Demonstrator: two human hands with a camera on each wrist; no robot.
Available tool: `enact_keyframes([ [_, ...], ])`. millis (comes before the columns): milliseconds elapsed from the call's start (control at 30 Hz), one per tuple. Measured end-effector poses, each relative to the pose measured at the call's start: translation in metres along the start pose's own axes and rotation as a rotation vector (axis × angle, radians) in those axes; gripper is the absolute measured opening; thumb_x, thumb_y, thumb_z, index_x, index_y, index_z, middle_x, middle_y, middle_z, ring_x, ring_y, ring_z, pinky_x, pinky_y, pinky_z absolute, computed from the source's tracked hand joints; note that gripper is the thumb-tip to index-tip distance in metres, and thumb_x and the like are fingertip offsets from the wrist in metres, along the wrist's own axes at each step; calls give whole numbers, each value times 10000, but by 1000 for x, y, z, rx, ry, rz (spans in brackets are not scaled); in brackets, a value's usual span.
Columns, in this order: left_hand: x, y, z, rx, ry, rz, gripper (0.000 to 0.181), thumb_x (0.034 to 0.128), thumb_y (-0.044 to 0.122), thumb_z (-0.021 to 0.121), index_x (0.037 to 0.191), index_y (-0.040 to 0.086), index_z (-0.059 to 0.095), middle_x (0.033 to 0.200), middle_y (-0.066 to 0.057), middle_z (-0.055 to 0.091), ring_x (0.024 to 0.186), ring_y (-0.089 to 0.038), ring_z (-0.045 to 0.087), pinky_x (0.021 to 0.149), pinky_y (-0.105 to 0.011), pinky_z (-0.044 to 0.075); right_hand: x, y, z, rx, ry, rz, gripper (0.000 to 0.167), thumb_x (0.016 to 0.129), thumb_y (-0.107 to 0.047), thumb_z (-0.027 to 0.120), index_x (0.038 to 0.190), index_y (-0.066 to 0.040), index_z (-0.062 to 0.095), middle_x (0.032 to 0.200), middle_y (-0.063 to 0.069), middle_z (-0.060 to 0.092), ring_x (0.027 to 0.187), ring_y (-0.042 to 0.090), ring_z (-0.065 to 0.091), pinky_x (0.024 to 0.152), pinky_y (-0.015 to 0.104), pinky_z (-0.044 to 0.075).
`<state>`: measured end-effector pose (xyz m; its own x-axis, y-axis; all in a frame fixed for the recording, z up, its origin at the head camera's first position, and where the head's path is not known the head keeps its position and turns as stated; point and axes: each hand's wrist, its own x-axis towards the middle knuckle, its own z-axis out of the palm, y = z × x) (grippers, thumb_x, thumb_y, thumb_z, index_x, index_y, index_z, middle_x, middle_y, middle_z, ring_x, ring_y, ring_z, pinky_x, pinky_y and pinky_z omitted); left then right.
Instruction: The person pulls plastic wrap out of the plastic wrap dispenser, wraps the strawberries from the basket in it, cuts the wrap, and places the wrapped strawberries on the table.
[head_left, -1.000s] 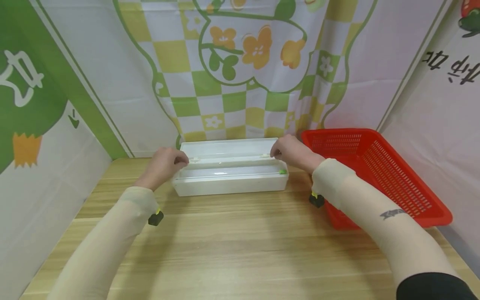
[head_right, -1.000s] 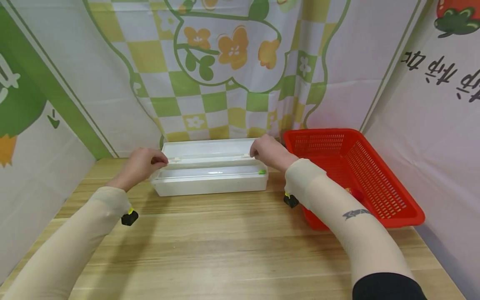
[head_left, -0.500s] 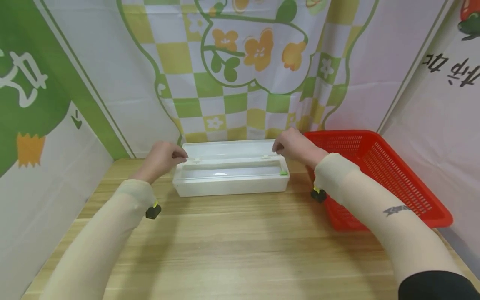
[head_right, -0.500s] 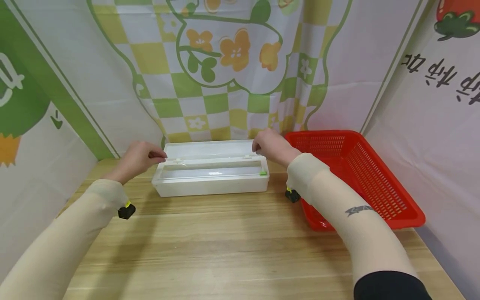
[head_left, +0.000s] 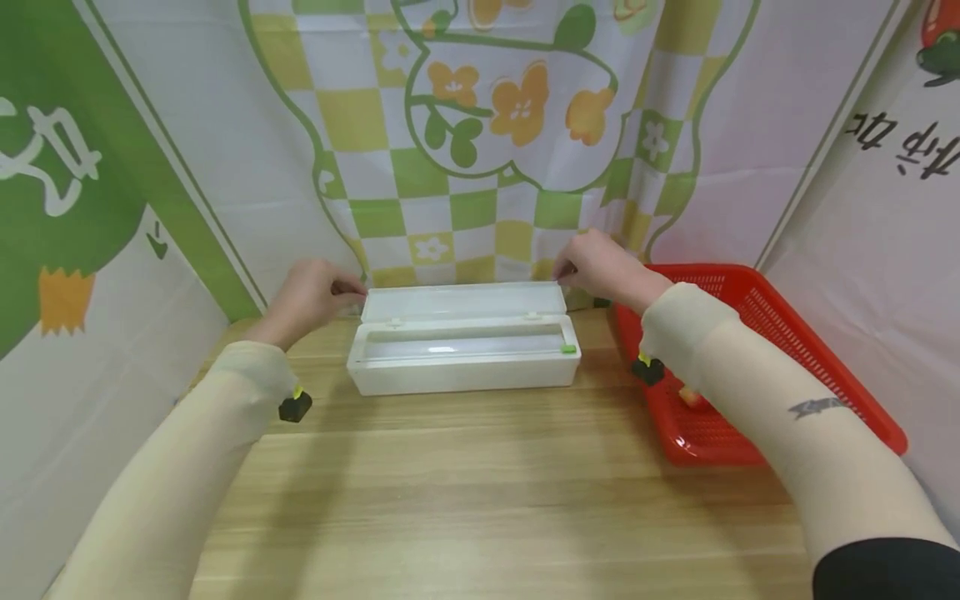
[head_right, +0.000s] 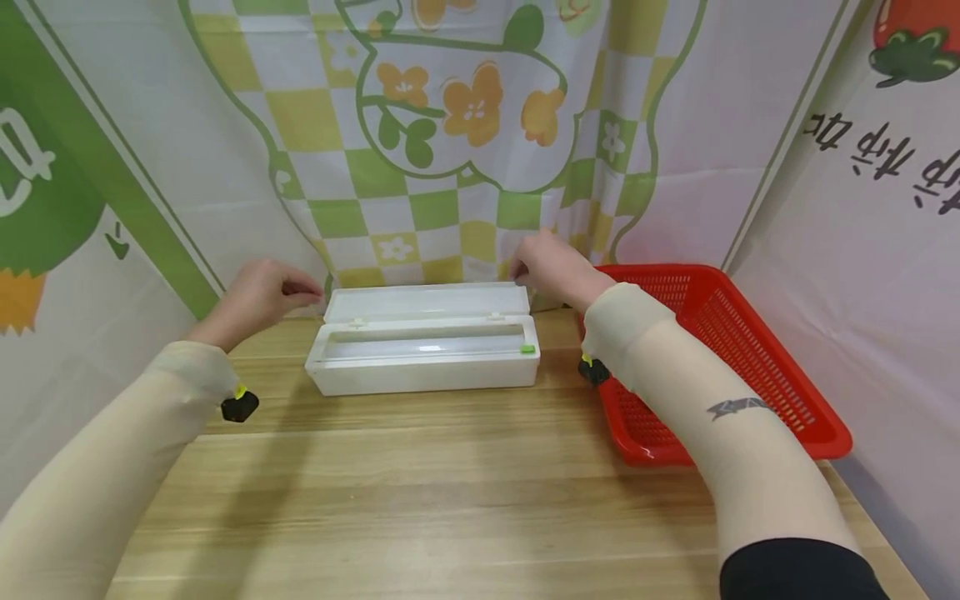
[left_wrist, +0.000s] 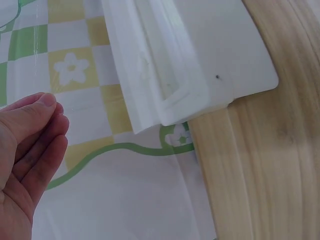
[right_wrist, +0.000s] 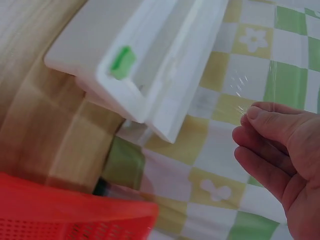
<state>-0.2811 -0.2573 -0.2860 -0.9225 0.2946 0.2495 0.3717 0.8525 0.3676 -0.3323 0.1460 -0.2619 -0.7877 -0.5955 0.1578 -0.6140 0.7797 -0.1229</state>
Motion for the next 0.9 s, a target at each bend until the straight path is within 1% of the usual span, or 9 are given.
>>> enact_keyframes([
  [100,2,4,-7,6,31,21,76,879,27,712,929,17,769,914,-176,758,794,-268,706,739,-409,589,1,-1,-9,-2,-1,10,109,872,-52,713,898,-118,796,914,38,770,860,184,688,823,372,581],
  [167,4,7,-13,7,46,32,68,871,15,716,915,13,768,911,-178,758,799,-277,712,741,-412,591,1,-1,-15,-5,-9,24,121,883,-62,707,927,-128,798,944,35,771,889,186,687,840,375,579],
  [333,9,17,-30,6,39,4,88,885,28,708,946,7,768,943,-191,756,841,-295,717,761,-422,586,4,-2,-32,-10,-26,49,151,897,-95,714,1028,-107,787,1040,73,769,1009,232,703,887,398,579],
  [433,13,22,-41,27,35,-5,105,892,47,707,965,3,767,950,-194,756,852,-298,719,733,-371,578,6,-3,-43,-15,-19,49,145,898,-98,715,1025,-86,784,1031,95,769,1001,250,706,896,405,576],
  [567,14,29,-54,53,67,27,111,893,46,705,975,8,769,950,-191,757,856,-300,722,730,-372,580,9,-6,-56,-13,5,61,145,904,-83,704,1026,-71,782,1021,113,769,950,247,710,881,406,579],
  [667,14,32,-61,51,93,47,112,902,40,692,981,13,768,959,-195,754,858,-303,720,759,-430,589,11,-7,-64,-13,21,68,150,906,-75,698,1031,-74,781,1018,115,769,921,232,712,856,398,584],
  [900,15,37,-73,51,139,64,129,918,45,674,1003,5,762,987,-208,750,890,-330,725,785,-454,590,12,-9,-80,1,47,64,153,916,-76,675,1026,-74,782,1022,113,768,938,237,695,850,386,566],
])
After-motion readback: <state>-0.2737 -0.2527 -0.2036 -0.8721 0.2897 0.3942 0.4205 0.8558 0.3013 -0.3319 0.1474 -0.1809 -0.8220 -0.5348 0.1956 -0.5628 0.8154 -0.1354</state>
